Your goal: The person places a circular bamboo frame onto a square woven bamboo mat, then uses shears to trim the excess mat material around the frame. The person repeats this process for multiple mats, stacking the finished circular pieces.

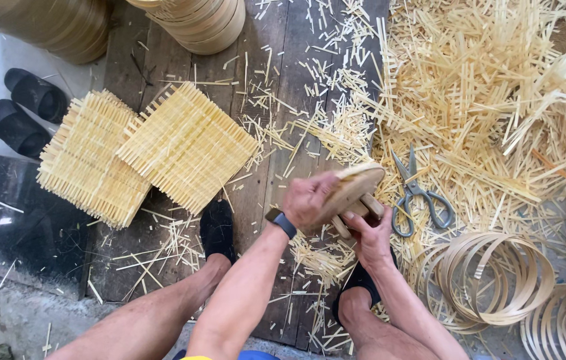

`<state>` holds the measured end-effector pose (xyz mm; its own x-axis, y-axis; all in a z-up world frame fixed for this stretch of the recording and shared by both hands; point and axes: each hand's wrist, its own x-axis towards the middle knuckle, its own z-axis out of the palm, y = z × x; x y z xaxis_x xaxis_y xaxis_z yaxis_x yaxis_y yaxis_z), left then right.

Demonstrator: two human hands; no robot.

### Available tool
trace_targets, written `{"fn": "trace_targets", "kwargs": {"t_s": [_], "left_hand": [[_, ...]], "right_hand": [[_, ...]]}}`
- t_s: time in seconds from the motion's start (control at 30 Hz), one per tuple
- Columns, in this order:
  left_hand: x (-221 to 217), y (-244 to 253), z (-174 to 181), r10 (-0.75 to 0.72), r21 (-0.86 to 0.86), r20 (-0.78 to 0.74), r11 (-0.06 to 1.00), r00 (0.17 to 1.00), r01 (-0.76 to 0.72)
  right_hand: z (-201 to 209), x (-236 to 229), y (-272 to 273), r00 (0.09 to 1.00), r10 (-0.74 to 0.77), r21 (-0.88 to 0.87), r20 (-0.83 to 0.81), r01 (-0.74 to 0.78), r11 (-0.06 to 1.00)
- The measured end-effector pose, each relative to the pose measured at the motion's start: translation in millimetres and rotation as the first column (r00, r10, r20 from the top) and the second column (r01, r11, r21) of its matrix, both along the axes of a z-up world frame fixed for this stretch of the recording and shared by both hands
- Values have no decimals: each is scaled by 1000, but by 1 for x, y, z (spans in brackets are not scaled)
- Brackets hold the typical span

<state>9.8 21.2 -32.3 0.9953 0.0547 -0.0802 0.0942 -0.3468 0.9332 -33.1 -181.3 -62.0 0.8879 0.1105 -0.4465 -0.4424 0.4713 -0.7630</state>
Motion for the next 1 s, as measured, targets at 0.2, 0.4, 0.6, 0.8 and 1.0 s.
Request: {"fn": "trace_targets", "kwargs": {"t_s": [0.2, 0.4, 0.6, 0.8, 1.0], "left_hand": [[1, 71, -84, 491, -43, -385, 836, 782, -547], [-63, 86, -129, 47, -249, -837, 854, 545, -457], [-9, 72, -101, 24, -410, -797, 713, 604, -569], [95, 33, -81, 93, -642, -514, 617, 853, -455], [-2, -27, -115, -85, -465, -746, 776, 660, -426]], "right_hand": [[-32, -26, -64, 995, -50, 228, -82, 68, 971], [-45, -28, -110, 982, -186, 149, 0, 184, 971], [-50, -32, -133, 972, -235, 123, 26, 230, 965], [-50, -31, -119, 983, -182, 211, 31, 171, 962], [1, -10, -61, 995, 29, 502, -95, 23, 864]]}}
